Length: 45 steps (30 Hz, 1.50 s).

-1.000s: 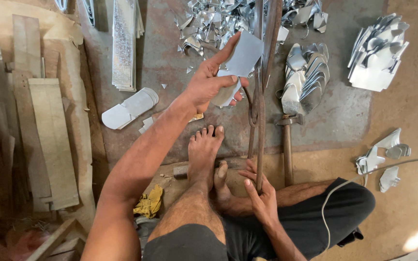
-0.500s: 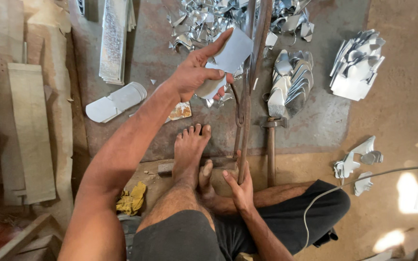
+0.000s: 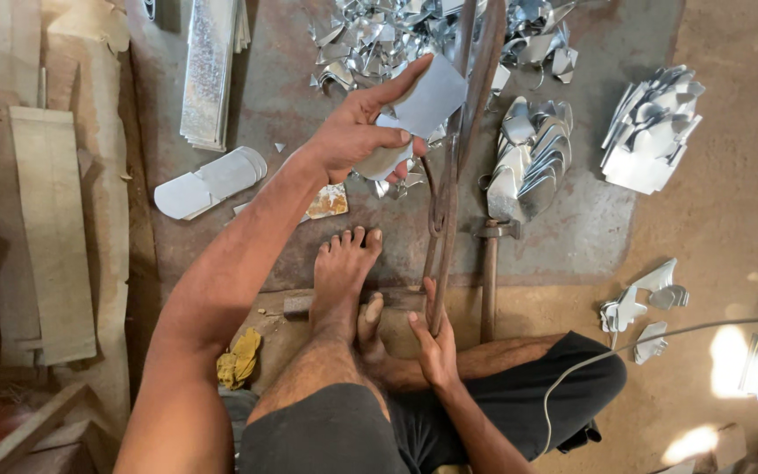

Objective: The person sits on the floor and cuts small pieces of thin sheet metal with hand shears, trimming them one at a time and placing the cut pieces onto piles of finished pieces around the work mat.

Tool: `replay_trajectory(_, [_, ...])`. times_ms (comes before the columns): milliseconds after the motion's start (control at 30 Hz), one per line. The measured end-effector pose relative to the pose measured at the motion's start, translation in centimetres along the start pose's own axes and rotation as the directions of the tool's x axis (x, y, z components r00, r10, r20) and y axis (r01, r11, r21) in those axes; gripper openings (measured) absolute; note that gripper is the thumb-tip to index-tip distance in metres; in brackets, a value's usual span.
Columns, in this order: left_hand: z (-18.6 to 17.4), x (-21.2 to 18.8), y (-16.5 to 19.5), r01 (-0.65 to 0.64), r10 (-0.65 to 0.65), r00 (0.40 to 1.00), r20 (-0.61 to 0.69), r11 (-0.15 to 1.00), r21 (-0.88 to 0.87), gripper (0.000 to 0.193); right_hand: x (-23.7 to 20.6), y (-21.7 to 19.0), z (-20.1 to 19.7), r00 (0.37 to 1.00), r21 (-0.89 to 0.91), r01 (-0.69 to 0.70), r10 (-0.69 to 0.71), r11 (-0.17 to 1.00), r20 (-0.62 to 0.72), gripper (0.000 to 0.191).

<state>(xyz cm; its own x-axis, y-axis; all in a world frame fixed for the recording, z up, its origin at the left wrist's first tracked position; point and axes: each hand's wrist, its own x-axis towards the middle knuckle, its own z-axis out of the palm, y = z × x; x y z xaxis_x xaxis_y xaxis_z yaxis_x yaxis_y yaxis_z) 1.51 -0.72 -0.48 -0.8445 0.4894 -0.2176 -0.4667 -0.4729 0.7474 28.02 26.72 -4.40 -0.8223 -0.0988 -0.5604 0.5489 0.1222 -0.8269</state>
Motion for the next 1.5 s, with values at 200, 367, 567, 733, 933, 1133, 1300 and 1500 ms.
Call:
replay_trajectory(200, [0.7,-0.1,0.1,0.011,-0.011,0.999,-0.031,1.000,0.022,0.090,-0.8,-0.6,0.0,1.000,0.026,-0.010,0.010,1.000,0.009,0.071])
replay_trajectory(367, [0.9,-0.2,0.6,-0.002,0.002,1.000,-0.009,0.999,0.053,0.089,-0.2,-0.7,0.5,0.996,-0.067,-0.049,0.044,0.997,-0.072,0.082])
replay_trajectory(567, [1.2,0.0,1.0,-0.012,0.014,1.000,-0.013,0.997,0.080,0.089,-0.1,-0.5,-0.5,0.987,0.087,-0.158,0.156,0.984,0.028,0.086])
replay_trajectory(733, [1.2,0.1,0.8,0.011,-0.009,0.999,-0.036,0.998,0.063,0.088,-0.8,-0.1,-1.3,0.982,0.135,-0.176,0.165,0.975,0.086,0.084])
replay_trajectory(933, [1.3,-0.1,0.6,0.007,-0.005,0.999,-0.040,0.999,0.051,0.088,0.0,1.0,-0.9,0.997,-0.054,-0.079,0.078,0.995,-0.016,0.082])
replay_trajectory(1133, [1.1,0.2,0.9,-0.041,0.041,0.999,-0.003,0.991,0.125,0.086,0.6,1.5,-0.7,1.000,-0.060,0.007,-0.008,0.998,-0.015,0.087])
replay_trajectory(1300, [-0.2,0.9,0.2,-0.054,0.054,0.994,0.096,0.999,-0.001,0.086,0.5,1.5,-0.9,0.999,-0.066,0.037,-0.039,0.997,-0.024,0.085])
replay_trajectory(1500, [-1.5,1.3,-0.4,-0.090,0.076,0.988,0.137,0.991,0.100,0.085,0.9,2.3,-0.8,0.992,-0.049,-0.028,0.021,0.998,-0.122,0.081])
